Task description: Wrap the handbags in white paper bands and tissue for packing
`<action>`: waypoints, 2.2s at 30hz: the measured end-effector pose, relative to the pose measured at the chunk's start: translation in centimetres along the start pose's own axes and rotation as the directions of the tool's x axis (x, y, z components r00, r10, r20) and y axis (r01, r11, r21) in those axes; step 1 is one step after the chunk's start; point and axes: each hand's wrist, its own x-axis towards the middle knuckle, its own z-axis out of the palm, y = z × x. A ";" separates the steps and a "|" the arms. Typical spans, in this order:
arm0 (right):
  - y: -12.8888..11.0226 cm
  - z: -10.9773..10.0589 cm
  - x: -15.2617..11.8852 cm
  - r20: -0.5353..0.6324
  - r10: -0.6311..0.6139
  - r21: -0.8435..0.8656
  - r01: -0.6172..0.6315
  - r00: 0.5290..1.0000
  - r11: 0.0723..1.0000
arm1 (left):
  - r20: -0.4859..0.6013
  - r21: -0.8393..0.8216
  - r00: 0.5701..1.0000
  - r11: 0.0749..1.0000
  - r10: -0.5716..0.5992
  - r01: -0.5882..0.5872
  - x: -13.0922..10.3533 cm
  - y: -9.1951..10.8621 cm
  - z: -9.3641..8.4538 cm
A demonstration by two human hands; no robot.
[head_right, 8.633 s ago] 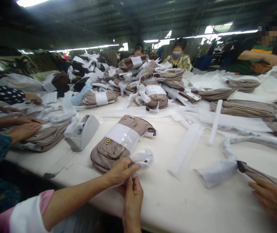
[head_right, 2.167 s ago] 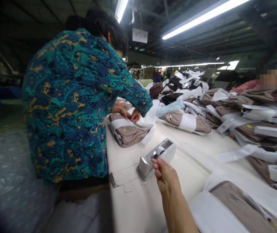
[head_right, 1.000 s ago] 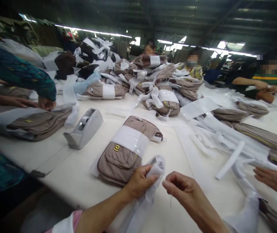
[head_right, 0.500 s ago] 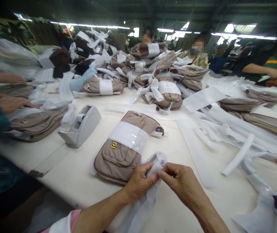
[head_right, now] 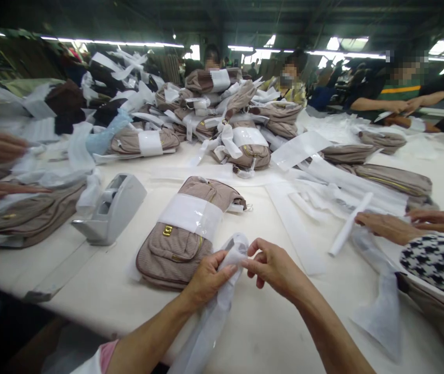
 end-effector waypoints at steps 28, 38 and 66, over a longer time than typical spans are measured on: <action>6.1 -1.6 -4.8 -0.334 -0.113 -0.458 -0.056 0.936 0.887 | -0.100 -0.267 0.970 0.945 -0.222 0.189 0.6 0.0 -0.1; 2.4 1.7 -1.3 -0.356 0.009 0.206 0.070 0.934 0.976 | -0.082 -0.273 0.981 0.950 -0.178 0.150 0.5 0.0 0.0; 2.3 4.9 1.5 -0.257 -0.032 0.588 0.183 0.966 0.788 | -0.038 -0.419 0.983 0.896 -0.179 0.147 0.8 -0.5 0.0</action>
